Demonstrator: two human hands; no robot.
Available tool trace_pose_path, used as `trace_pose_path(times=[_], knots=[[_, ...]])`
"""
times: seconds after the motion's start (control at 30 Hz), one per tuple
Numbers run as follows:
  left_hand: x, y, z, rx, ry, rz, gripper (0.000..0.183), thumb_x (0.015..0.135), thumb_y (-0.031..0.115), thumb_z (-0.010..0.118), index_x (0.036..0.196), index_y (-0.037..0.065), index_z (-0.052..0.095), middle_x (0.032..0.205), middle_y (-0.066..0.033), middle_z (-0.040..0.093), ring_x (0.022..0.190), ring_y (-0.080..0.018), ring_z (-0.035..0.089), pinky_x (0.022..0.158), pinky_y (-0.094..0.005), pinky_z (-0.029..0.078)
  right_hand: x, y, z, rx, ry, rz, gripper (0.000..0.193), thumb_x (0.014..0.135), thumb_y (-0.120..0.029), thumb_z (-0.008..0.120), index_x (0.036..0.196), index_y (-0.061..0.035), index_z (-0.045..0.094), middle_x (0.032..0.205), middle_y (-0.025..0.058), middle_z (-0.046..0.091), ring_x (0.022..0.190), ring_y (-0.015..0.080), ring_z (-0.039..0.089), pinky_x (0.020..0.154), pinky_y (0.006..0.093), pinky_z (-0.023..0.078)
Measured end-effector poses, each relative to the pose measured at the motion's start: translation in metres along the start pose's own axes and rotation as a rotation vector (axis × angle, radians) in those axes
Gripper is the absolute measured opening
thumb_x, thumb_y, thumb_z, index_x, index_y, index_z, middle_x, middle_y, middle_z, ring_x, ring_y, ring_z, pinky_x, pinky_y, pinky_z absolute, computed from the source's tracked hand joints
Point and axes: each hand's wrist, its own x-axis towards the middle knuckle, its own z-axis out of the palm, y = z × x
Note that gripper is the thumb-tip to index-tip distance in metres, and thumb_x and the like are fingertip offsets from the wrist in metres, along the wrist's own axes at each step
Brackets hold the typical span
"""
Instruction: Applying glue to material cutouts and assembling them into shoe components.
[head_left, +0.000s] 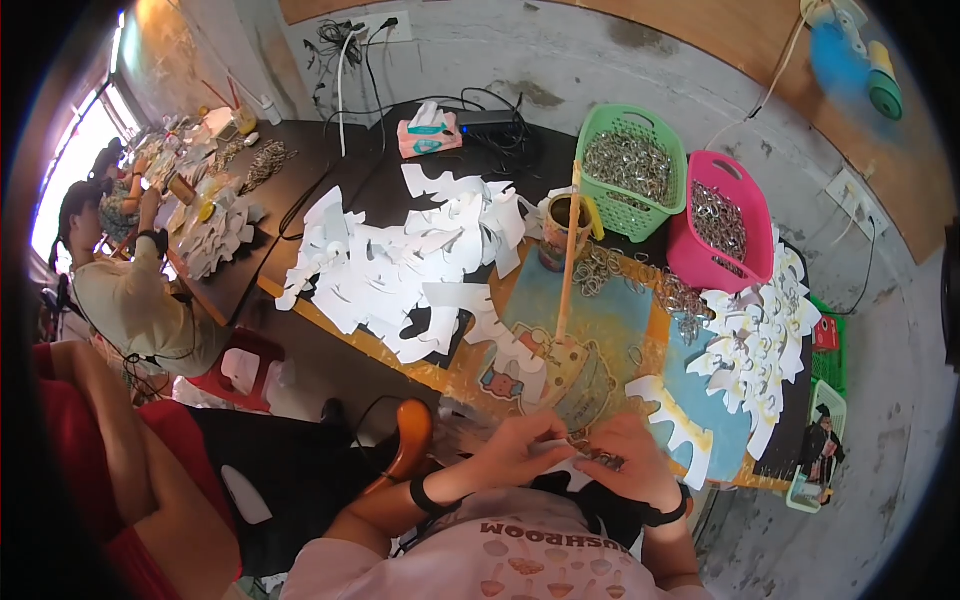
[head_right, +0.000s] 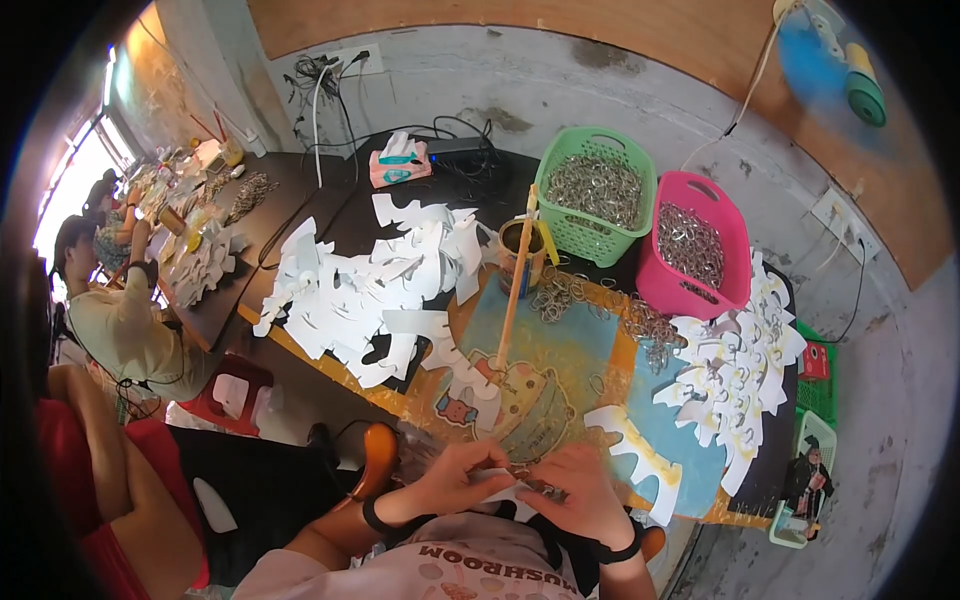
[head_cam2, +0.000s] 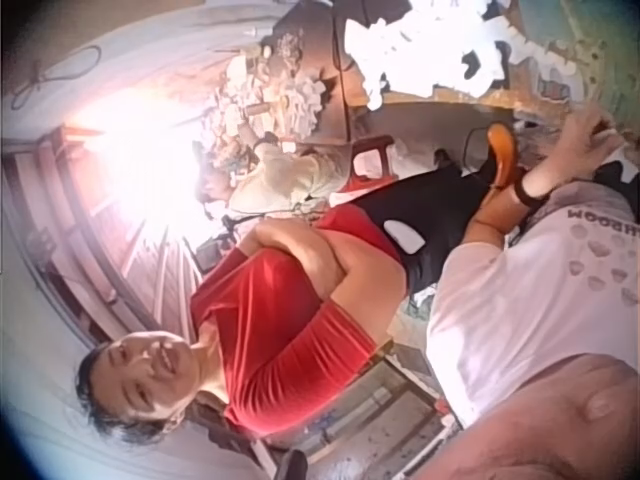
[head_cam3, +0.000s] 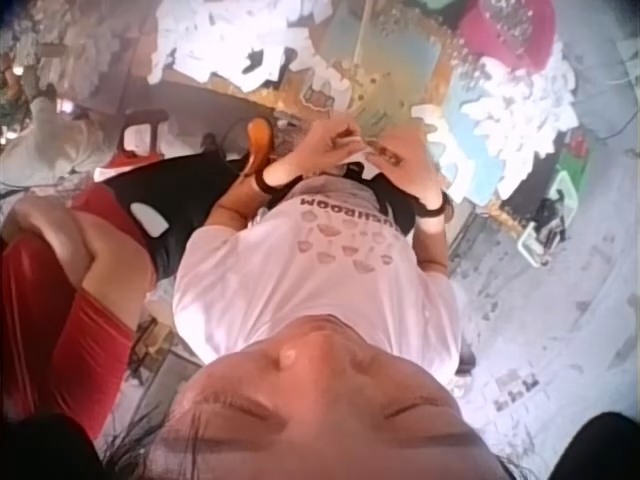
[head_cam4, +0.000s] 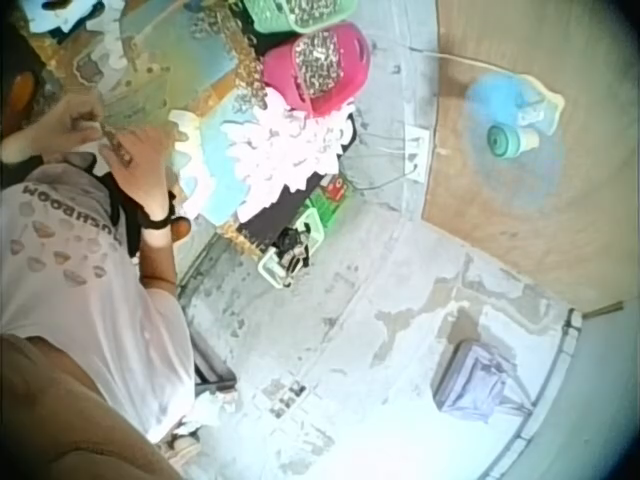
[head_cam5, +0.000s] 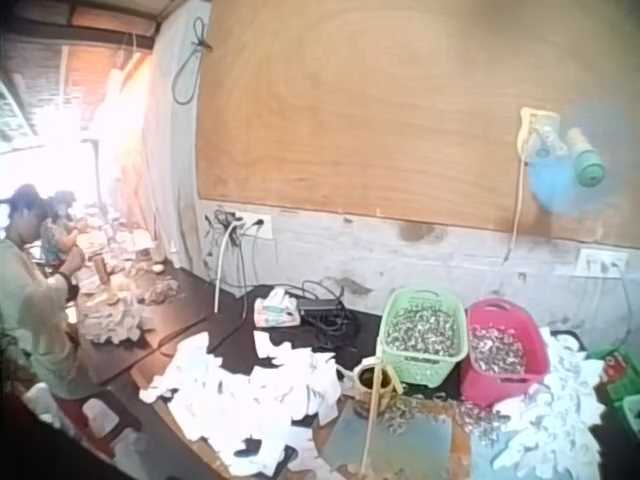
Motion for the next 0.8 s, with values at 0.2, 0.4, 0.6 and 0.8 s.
trace_pose_path(times=[0.2, 0.4, 0.6, 0.8], knots=[[0.001, 0.009, 0.0, -0.067, 0.034, -0.106, 0.013, 0.084, 0.008, 0.069, 0.091, 0.002, 0.06, 0.076, -0.0022, 0.057, 0.066, -0.0046, 0.048, 0.06, -0.0208, 0.039, 0.005, 0.008, 0.01, 0.005, 0.047, -0.139, 0.011, 0.075, -0.011, 0.072, 0.074, -0.0077, 0.061, 0.067, 0.0032, 0.057, 0.068, 0.0232, 0.055, 0.084, 0.0368, 0.037], [0.0, 0.0, -0.005, -0.013, -0.02, -0.073, 0.014, 0.083, 0.009, 0.07, 0.094, 0.002, 0.063, 0.079, -0.0035, 0.062, 0.073, -0.0068, 0.055, 0.068, -0.0231, 0.046, 0.003, 0.005, 0.016, -0.034, 0.047, -0.086, 0.013, 0.076, -0.011, 0.07, 0.07, -0.0059, 0.059, 0.057, 0.0065, 0.051, 0.06, 0.0255, 0.053, 0.085, 0.0397, 0.042], [0.009, -0.01, -0.019, 0.193, 0.164, 0.087, 0.016, 0.081, 0.004, 0.068, 0.096, 0.002, 0.064, 0.085, -0.0066, 0.061, 0.078, -0.0145, 0.058, 0.069, -0.0266, 0.047, 0.002, 0.006, 0.02, -0.018, 0.094, -0.103, 0.011, 0.076, -0.01, 0.069, 0.07, -0.0045, 0.062, 0.06, 0.0087, 0.054, 0.062, 0.0293, 0.054, 0.082, 0.0388, 0.043], [0.035, -0.038, -0.078, 1.124, 0.53, 0.102, 0.039, 0.067, 0.007, 0.07, 0.106, 0.008, 0.066, 0.118, -0.0164, 0.05, 0.111, -0.0306, 0.047, 0.091, -0.0444, 0.033, -0.002, 0.005, 0.02, -0.026, 0.174, -0.103, 0.011, 0.073, -0.009, 0.072, 0.07, -0.0042, 0.062, 0.062, 0.0091, 0.057, 0.064, 0.0312, 0.054, 0.076, 0.0375, 0.043]])
